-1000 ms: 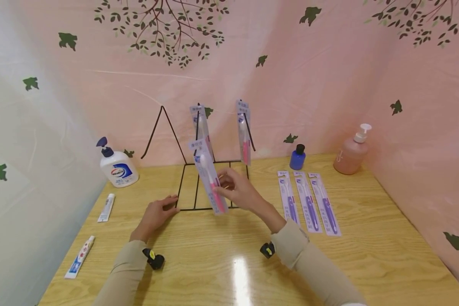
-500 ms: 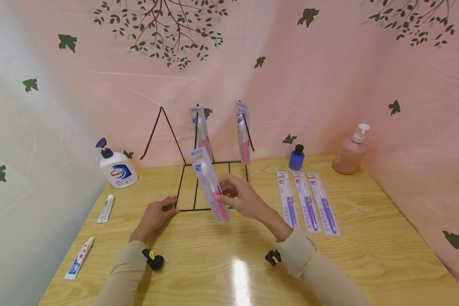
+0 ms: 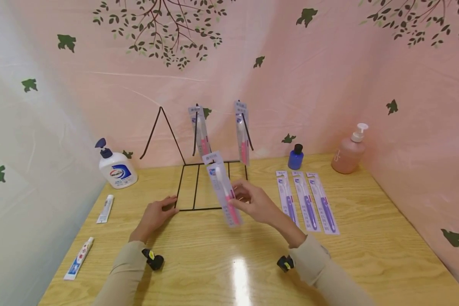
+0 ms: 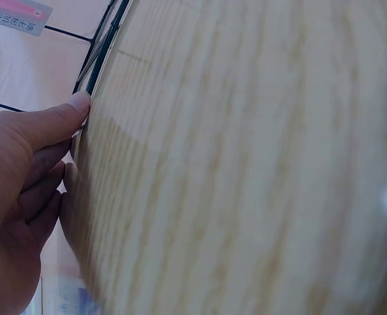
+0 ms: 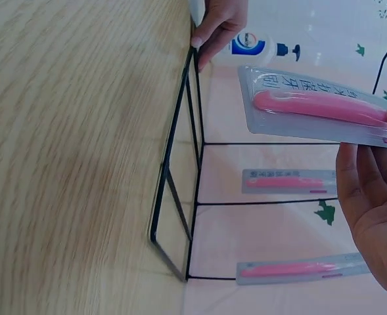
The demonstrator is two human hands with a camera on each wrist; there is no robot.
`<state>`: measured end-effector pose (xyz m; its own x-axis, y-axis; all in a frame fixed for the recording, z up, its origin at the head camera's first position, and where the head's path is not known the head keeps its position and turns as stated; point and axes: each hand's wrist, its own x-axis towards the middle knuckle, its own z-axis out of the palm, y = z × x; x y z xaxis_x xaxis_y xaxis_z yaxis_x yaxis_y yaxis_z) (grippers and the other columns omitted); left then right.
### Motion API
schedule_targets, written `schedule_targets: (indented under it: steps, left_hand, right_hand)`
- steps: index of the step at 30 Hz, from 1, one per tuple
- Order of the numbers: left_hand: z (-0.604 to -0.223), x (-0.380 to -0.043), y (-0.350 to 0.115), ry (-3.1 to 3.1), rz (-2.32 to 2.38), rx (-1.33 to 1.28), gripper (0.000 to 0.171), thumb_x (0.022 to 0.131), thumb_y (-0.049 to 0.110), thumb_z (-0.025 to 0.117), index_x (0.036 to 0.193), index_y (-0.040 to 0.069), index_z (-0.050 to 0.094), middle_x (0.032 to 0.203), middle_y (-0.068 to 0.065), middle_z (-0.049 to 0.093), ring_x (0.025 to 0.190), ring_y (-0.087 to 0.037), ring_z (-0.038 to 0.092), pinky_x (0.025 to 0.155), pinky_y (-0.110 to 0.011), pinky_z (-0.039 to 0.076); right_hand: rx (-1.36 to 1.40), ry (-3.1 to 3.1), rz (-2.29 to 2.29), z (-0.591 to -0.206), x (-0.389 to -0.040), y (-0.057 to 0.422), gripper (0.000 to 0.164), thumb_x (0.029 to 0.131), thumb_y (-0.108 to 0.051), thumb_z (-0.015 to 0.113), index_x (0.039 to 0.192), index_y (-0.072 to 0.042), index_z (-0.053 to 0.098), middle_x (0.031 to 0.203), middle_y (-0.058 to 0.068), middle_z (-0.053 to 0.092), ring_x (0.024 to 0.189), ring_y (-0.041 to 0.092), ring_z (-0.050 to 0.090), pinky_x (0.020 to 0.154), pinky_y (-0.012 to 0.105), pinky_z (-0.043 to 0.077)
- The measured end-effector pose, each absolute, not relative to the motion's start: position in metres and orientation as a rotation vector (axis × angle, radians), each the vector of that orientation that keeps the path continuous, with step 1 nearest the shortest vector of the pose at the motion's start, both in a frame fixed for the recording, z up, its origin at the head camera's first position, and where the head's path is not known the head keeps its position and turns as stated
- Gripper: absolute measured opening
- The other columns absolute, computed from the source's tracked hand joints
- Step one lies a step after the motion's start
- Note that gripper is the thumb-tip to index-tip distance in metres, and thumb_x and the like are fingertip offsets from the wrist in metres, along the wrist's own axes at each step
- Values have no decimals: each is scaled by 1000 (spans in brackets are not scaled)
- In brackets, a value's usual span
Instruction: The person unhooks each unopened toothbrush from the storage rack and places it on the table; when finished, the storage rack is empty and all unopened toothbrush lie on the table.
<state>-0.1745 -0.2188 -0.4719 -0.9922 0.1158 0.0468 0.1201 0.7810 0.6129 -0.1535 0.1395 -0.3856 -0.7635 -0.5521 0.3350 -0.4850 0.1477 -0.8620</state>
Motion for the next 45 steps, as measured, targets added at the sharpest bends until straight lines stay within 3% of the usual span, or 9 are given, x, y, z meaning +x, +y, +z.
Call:
schedule_targets:
  steps: [25, 34, 41, 45]
  left_hand:
    - [-474, -175, -218, -2942, -1016, -218, 47, 88, 23, 69, 131, 6, 59, 138, -10, 54, 133, -33, 44, 110, -51, 35]
    - [-475, -175, -220, -2953, -1005, -204, 47, 89, 23, 69, 131, 6, 59, 139, -10, 52, 134, -33, 42, 110, -52, 33]
    - [-473, -174, -220, -2935, -993, -228, 46, 88, 22, 69, 129, 4, 60, 136, -11, 55, 132, -35, 44, 109, -53, 34]
    - [-474, -174, -219, -2939, -984, -230, 46, 88, 22, 69, 129, 4, 60, 136, -11, 55, 132, -35, 44, 109, -53, 34]
  right_hand:
    - [-793, 2574, -1632, -401, -138, 242, 25, 92, -3, 61, 115, -2, 50, 91, 9, 64, 78, 9, 64, 66, 24, 54]
    - [-566, 2741, -1584, -399, -137, 291, 31, 92, -7, 62, 119, 0, 47, 96, -12, 64, 83, 1, 63, 71, 17, 54]
    - [-473, 2750, -1583, -404, -144, 341, 31, 95, -7, 57, 122, 2, 45, 96, -17, 63, 83, 1, 64, 71, 17, 54]
    - [-403, 2774, -1552, -411, -147, 366, 28, 96, -10, 56, 122, -4, 46, 96, -21, 62, 84, -2, 63, 70, 16, 53]
